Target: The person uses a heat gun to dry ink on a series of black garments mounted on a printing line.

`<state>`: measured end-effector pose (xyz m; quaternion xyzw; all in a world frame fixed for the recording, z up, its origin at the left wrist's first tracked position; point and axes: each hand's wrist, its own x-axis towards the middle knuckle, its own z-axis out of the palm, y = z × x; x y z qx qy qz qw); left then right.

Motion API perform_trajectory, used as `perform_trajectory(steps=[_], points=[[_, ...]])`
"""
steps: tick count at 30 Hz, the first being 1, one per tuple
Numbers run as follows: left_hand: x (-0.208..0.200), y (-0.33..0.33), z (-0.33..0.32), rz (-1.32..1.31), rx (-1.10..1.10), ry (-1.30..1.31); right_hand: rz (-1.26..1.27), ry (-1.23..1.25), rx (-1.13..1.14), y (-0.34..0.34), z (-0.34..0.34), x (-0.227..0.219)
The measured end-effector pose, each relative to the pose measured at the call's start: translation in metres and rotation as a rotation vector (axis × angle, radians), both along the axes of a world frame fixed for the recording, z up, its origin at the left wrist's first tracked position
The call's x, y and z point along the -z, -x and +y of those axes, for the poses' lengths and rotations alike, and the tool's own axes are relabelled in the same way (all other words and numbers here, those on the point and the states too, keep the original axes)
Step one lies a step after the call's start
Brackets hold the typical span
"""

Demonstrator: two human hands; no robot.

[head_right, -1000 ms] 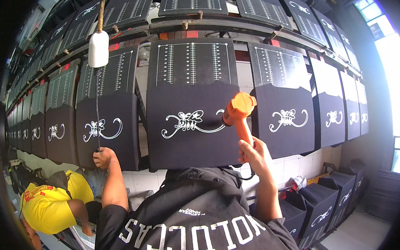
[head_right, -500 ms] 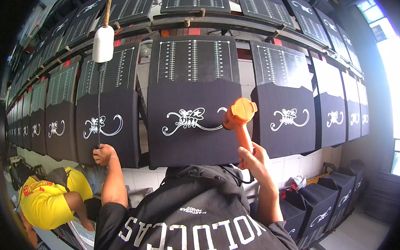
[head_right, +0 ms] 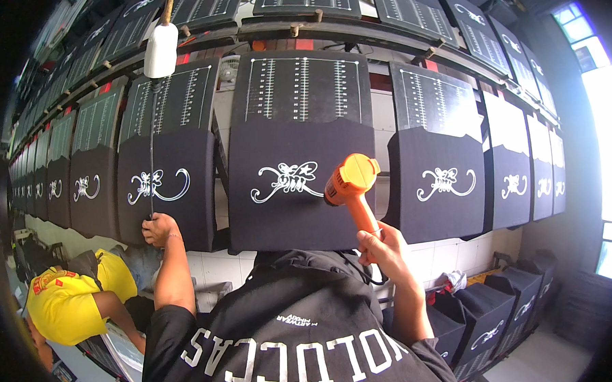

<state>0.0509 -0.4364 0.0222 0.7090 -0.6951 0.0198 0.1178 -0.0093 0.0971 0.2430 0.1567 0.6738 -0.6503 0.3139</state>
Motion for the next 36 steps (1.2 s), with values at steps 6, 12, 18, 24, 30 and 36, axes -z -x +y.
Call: perform_trajectory(steps=[6, 12, 18, 24, 30, 36], points=[[-0.006, 0.003, 0.004, 0.023, 0.0, -0.014, -0.007, -0.036, -0.057, 0.001, -0.009, 0.003], [0.0, 0.0, 0.0, 0.022, -0.006, 0.005, -0.011, -0.02, -0.095, 0.006, -0.02, 0.001], [-0.002, 0.001, 0.003, 0.062, 0.003, 0.01, -0.004, -0.025, -0.138, 0.012, -0.031, -0.002], [0.004, -0.004, -0.003, 0.065, 0.031, 0.015, 0.028, -0.04, -0.161, 0.016, -0.048, -0.001], [-0.009, -0.016, 0.006, 0.164, 0.186, -0.009, 0.059, -0.043, -0.154, 0.024, -0.065, 0.001], [0.009, -0.064, -0.039, 0.392, 0.402, 0.212, 0.003, -0.049, -0.167, 0.019, -0.063, -0.012]])
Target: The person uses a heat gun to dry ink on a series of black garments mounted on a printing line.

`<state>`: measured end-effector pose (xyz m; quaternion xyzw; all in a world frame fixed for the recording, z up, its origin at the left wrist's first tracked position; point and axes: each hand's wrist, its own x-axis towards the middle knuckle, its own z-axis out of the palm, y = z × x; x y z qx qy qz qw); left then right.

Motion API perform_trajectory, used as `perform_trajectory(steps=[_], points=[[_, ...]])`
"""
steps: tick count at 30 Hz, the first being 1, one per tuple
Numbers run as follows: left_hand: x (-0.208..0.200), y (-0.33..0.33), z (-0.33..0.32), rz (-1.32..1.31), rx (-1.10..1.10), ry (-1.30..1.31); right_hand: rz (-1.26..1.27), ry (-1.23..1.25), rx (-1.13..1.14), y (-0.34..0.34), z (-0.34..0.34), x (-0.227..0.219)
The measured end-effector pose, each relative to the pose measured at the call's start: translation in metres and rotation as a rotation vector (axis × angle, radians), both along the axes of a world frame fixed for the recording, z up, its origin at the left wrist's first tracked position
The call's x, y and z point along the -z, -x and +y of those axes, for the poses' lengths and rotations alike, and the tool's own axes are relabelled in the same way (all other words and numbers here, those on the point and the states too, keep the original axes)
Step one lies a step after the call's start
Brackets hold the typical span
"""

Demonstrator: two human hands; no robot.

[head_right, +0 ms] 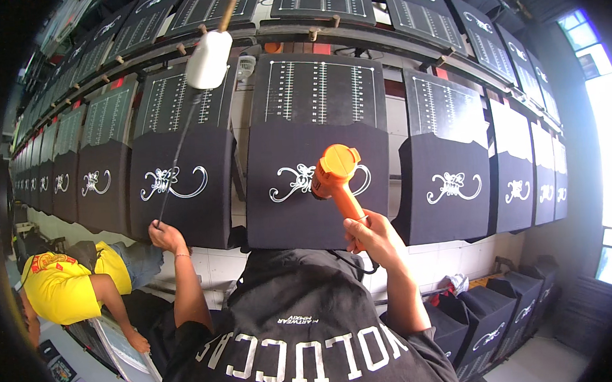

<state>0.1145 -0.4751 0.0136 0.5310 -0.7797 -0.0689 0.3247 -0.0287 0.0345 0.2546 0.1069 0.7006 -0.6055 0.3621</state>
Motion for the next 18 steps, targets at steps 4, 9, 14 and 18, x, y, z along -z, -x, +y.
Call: perform_trajectory(steps=[4, 9, 14, 18], points=[[-0.018, -0.003, -0.045, 0.05, -0.03, 0.041, 0.059, -0.036, 0.005, -0.007, -0.006, 0.008], [-0.032, -0.016, -0.123, 0.174, -0.128, 0.085, 0.067, -0.035, 0.028, -0.007, -0.018, 0.01], [-0.054, -0.014, -0.182, 0.227, -0.095, 0.131, 0.073, -0.023, 0.033, -0.009, -0.027, 0.012], [-0.053, 0.002, -0.194, 0.22, 0.08, 0.073, 0.086, -0.025, 0.051, -0.013, -0.036, 0.017]])
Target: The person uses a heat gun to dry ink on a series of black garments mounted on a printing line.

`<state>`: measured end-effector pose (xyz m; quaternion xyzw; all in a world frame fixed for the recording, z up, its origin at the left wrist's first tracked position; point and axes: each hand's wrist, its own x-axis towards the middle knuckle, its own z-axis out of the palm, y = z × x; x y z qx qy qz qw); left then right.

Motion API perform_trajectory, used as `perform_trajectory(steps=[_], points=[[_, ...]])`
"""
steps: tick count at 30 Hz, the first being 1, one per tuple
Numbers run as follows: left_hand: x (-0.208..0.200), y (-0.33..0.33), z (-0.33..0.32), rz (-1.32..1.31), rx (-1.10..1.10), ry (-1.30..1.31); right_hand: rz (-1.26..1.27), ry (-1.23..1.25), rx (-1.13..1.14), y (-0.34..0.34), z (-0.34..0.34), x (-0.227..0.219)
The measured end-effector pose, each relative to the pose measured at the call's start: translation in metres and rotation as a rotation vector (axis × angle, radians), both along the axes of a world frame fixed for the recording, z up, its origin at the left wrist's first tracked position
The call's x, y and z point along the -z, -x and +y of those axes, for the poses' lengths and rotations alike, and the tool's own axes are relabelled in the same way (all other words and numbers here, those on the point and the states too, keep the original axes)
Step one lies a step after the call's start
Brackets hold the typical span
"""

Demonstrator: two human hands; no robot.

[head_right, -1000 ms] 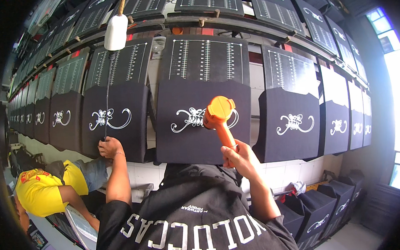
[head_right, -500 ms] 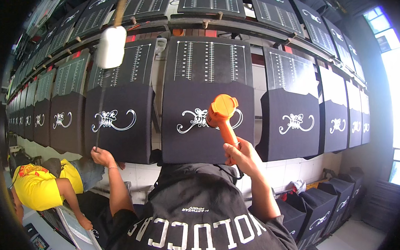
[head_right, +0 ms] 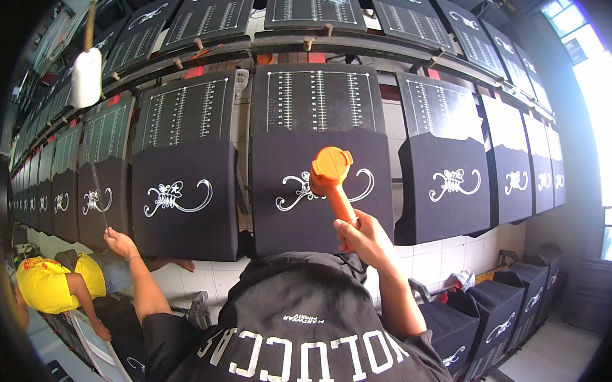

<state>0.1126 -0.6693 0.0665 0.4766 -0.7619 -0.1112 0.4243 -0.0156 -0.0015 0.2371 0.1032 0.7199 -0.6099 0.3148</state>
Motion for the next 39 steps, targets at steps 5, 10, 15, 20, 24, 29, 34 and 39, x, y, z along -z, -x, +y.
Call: perform_trajectory(steps=[5, 10, 15, 20, 24, 29, 34, 39], points=[[0.012, 0.023, 0.021, -0.125, 0.152, -0.08, -0.07, 0.002, -0.033, -0.001, -0.002, -0.011], [0.022, 0.04, 0.048, -0.206, 0.137, -0.047, -0.065, 0.016, -0.044, 0.0, -0.01, -0.008], [0.025, 0.041, 0.056, -0.233, 0.136, -0.072, 0.003, 0.003, -0.031, 0.005, -0.025, -0.001], [0.025, 0.036, 0.058, -0.204, 0.181, -0.066, -0.07, 0.049, -0.102, 0.012, -0.029, -0.002], [0.022, 0.034, 0.066, -0.259, 0.259, -0.023, -0.044, 0.009, -0.062, 0.009, -0.033, -0.006], [0.02, 0.028, 0.061, -0.43, 0.354, -0.042, 0.041, -0.063, 0.027, 0.009, -0.026, -0.001], [0.003, 0.033, 0.06, -0.634, 0.36, -0.105, 0.02, -0.015, 0.078, 0.011, -0.009, 0.001], [-0.055, 0.068, 0.124, -0.387, 0.385, -0.04, 0.029, -0.067, 0.132, 0.005, 0.0, -0.004]])
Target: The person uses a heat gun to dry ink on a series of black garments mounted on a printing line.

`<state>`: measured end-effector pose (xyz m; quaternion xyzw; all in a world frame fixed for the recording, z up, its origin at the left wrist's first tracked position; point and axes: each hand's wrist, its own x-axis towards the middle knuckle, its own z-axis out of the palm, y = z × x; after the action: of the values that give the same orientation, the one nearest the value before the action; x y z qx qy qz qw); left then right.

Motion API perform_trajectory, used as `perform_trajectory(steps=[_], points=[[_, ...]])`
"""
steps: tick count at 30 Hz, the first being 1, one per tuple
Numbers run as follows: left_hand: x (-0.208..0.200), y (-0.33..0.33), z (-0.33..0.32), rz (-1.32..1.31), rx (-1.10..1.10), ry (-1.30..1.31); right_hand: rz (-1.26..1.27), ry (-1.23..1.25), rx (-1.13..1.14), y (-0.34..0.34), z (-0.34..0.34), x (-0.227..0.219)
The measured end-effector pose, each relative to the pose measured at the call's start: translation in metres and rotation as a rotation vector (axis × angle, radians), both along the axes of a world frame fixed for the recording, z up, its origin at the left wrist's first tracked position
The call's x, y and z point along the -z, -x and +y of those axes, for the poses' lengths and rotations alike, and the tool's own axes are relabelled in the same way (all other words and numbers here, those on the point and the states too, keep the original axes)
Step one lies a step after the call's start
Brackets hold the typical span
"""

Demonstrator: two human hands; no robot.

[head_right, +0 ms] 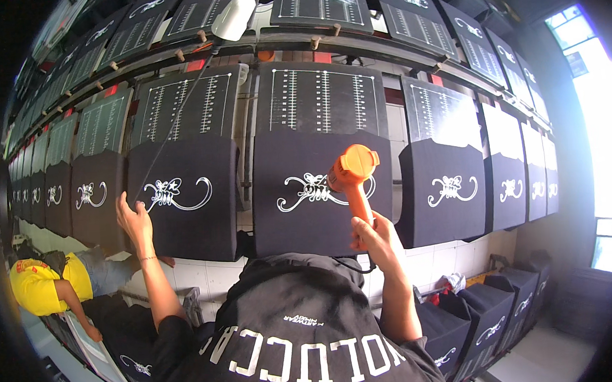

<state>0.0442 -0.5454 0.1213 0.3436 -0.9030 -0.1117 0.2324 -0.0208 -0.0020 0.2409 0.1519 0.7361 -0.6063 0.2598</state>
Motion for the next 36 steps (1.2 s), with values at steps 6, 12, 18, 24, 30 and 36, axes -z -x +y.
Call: perform_trajectory(steps=[6, 12, 18, 24, 30, 36], points=[[-0.127, 0.055, 0.2, 0.026, 1.125, -1.474, 0.011, -0.018, 0.051, -0.006, 0.008, 0.007], [-0.062, 0.069, 0.374, -1.113, 2.153, -1.053, 0.022, 0.027, 0.04, 0.001, 0.001, 0.003], [0.007, 0.093, 0.415, -1.209, 1.696, -1.934, 0.06, 0.114, 0.114, 0.005, -0.003, 0.002], [0.063, 0.043, 0.52, -1.095, 1.341, -3.18, 0.054, 0.071, 0.103, 0.01, -0.015, 0.0], [0.053, 0.029, 0.54, -1.124, 0.948, -3.45, 0.08, -0.025, 0.107, 0.009, -0.006, 0.008], [0.086, 0.028, 0.557, -1.282, 1.152, -3.409, 0.032, -0.001, 0.179, 0.012, -0.01, 0.003]])
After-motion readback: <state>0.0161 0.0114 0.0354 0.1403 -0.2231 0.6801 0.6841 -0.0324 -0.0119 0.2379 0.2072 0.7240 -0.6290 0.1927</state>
